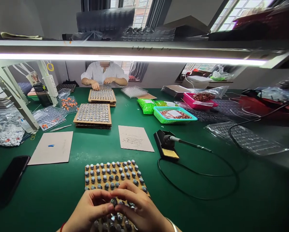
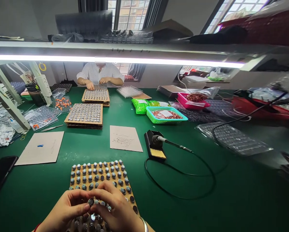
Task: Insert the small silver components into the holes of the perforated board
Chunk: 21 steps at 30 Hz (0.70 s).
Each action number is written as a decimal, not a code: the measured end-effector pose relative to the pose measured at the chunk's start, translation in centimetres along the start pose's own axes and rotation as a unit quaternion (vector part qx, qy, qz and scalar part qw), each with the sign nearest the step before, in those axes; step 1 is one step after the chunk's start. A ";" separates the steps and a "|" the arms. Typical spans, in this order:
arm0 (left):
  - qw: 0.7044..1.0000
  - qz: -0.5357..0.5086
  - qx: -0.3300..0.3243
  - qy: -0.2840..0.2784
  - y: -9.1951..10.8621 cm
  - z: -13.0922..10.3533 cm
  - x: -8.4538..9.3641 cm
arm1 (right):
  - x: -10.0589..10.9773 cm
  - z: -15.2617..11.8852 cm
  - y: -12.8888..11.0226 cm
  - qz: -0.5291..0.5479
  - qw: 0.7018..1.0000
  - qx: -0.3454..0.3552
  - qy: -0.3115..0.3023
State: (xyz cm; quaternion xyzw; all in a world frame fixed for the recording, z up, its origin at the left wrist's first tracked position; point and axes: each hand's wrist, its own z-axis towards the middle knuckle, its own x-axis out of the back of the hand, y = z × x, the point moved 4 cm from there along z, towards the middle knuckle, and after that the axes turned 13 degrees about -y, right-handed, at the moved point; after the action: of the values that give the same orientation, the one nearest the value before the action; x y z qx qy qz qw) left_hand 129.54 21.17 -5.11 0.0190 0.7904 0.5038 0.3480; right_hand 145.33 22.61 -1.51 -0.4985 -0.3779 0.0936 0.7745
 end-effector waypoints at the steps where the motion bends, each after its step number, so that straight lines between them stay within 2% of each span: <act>1: 1.000 0.004 0.000 -0.010 0.0 0.0 -0.1 | 0.0 0.0 -0.1 0.004 1.000 -0.002 -0.013; 5: 0.999 0.023 0.001 -0.037 -0.2 0.1 -0.3 | -0.1 -0.4 -0.1 0.023 0.999 -0.010 -0.022; 10: 0.999 0.037 0.005 -0.010 -1.0 0.5 -0.1 | -0.6 -1.4 0.7 0.034 0.999 -0.007 -0.007; 12: 0.999 0.047 0.010 0.004 -1.1 0.8 0.1 | -0.2 -1.3 1.8 0.020 0.999 -0.030 0.014; 15: 0.998 0.051 0.034 0.026 -1.0 1.1 0.4 | 1.1 -0.3 4.3 -0.053 0.991 -0.110 0.053; 17: 0.997 0.046 0.049 0.042 -1.0 1.2 0.8 | 1.6 0.8 6.0 -0.098 0.982 -0.156 0.039; 21: 0.995 0.057 0.048 0.064 -1.3 1.1 1.7 | 1.5 2.6 7.7 -0.121 0.976 -0.180 -0.001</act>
State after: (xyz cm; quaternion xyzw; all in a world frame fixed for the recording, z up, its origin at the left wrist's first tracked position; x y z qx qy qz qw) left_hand 129.31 22.00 -7.36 0.0483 0.8319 0.4844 0.2664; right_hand 146.39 29.01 -6.69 -0.5802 -0.4466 -0.0694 0.6775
